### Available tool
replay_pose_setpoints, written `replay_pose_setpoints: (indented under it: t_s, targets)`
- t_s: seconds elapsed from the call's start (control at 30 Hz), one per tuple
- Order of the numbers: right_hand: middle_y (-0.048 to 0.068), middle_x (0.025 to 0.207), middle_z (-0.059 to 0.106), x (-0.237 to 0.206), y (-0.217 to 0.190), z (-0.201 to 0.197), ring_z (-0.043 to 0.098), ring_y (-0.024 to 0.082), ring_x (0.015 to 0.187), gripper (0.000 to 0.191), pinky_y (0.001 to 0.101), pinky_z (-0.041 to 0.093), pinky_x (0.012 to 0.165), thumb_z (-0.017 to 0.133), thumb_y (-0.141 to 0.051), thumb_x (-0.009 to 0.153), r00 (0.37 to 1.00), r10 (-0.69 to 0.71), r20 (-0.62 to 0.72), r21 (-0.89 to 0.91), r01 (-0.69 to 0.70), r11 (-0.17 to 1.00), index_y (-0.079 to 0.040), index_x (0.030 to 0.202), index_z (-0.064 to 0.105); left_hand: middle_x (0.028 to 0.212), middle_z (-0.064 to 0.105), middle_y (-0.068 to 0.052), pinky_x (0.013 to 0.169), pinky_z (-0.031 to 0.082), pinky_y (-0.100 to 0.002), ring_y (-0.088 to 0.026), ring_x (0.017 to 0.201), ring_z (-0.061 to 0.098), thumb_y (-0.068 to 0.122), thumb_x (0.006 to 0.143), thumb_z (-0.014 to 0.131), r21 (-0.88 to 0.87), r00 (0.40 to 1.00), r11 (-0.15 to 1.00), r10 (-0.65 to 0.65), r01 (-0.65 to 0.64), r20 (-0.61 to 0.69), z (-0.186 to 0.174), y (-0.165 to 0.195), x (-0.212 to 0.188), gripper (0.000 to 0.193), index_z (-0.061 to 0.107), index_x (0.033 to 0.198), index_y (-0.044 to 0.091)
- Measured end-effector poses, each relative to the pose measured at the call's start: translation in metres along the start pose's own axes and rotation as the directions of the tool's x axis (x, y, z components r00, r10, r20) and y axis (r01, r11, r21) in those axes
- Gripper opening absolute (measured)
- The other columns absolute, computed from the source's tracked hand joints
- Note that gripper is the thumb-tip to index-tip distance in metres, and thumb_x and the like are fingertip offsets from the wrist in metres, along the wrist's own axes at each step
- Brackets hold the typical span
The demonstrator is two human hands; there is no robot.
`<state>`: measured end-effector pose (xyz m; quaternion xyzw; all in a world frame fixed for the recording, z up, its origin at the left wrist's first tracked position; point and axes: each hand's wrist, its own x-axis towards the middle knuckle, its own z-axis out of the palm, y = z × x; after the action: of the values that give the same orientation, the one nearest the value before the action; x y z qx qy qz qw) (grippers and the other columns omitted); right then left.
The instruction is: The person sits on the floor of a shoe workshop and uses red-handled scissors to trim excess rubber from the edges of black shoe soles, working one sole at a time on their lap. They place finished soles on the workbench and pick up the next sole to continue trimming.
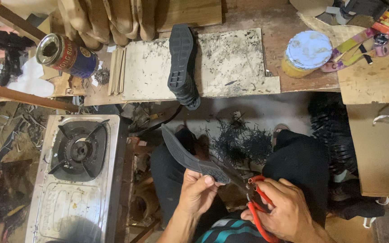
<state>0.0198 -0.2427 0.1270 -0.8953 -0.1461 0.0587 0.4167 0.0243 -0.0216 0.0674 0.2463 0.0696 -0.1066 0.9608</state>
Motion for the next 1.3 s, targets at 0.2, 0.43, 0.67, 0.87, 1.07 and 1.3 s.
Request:
replay_pose_setpoints:
  t_s: [0.2,0.43,0.67,0.87,1.07,1.3]
  targets:
    - [0.005,0.08,0.075,-0.008,0.009,-0.005,0.07,0.023,0.06,0.066,0.0352,0.053,0.059,0.099,-0.039,0.048,0.995,-0.093,0.03,0.019,0.092,0.996,-0.008,0.1,0.073,0.102,0.077,-0.015,0.092,0.06,-0.043,-0.024,0.096,0.074,0.001,0.083,0.082,0.127,0.998,0.992,-0.01,0.002,0.061,-0.023,0.011,0.0,0.024,0.071,0.104,-0.003]
    - [0.004,0.08,0.077,-0.021,0.024,-0.015,0.073,0.022,0.063,0.06,0.0333,0.056,0.058,0.099,-0.038,0.054,0.989,-0.1,0.107,0.082,0.091,0.992,-0.008,0.1,0.075,0.099,0.077,-0.013,0.084,0.056,-0.036,-0.02,0.089,0.071,0.003,0.078,0.088,0.364,0.996,0.93,-0.078,0.053,0.054,-0.045,0.03,-0.001,0.027,0.074,0.1,-0.005]
    - [0.005,0.076,0.076,-0.034,0.045,-0.01,0.07,0.02,0.065,0.075,0.0314,0.059,0.059,0.102,-0.033,0.052,0.92,0.281,0.275,0.055,-0.307,0.95,-0.009,0.119,0.076,0.099,0.077,-0.014,0.083,0.056,-0.035,-0.02,0.089,0.071,0.003,0.079,0.086,0.356,0.997,0.934,-0.06,0.038,0.052,-0.044,0.033,0.001,0.027,0.074,0.102,-0.005]
    - [0.004,0.073,0.077,-0.035,0.05,-0.007,0.077,0.017,0.059,0.058,0.03,0.059,0.055,0.1,-0.034,0.054,0.99,0.002,0.138,0.16,-0.024,0.987,-0.005,0.098,0.075,0.102,0.076,-0.013,0.087,0.057,-0.038,-0.021,0.093,0.073,-0.002,0.079,0.084,0.355,0.992,0.93,-0.121,0.098,0.043,-0.042,0.032,0.003,0.032,0.07,0.109,-0.003]
    - [0.009,0.069,0.074,-0.042,0.066,-0.008,0.07,0.019,0.055,0.059,0.0336,0.058,0.051,0.101,-0.035,0.054,0.961,0.263,0.088,0.045,-0.268,0.963,-0.007,0.1,0.077,0.108,0.072,-0.005,0.093,0.054,-0.033,-0.017,0.102,0.068,-0.001,0.084,0.077,0.756,0.991,0.65,-0.136,0.078,0.015,-0.001,0.045,0.014,0.037,0.066,0.119,0.0]
    - [0.006,0.068,0.077,-0.054,0.11,0.003,0.075,0.013,0.054,0.034,0.0303,0.059,0.052,0.087,-0.026,0.071,0.908,0.413,-0.068,0.08,-0.407,0.91,-0.006,0.096,0.074,0.088,0.07,-0.02,0.077,0.054,-0.046,-0.038,0.081,0.07,0.015,0.089,0.065,0.996,0.966,-0.091,-0.257,0.0,-0.023,0.048,0.049,0.058,0.054,0.05,0.141,0.009]
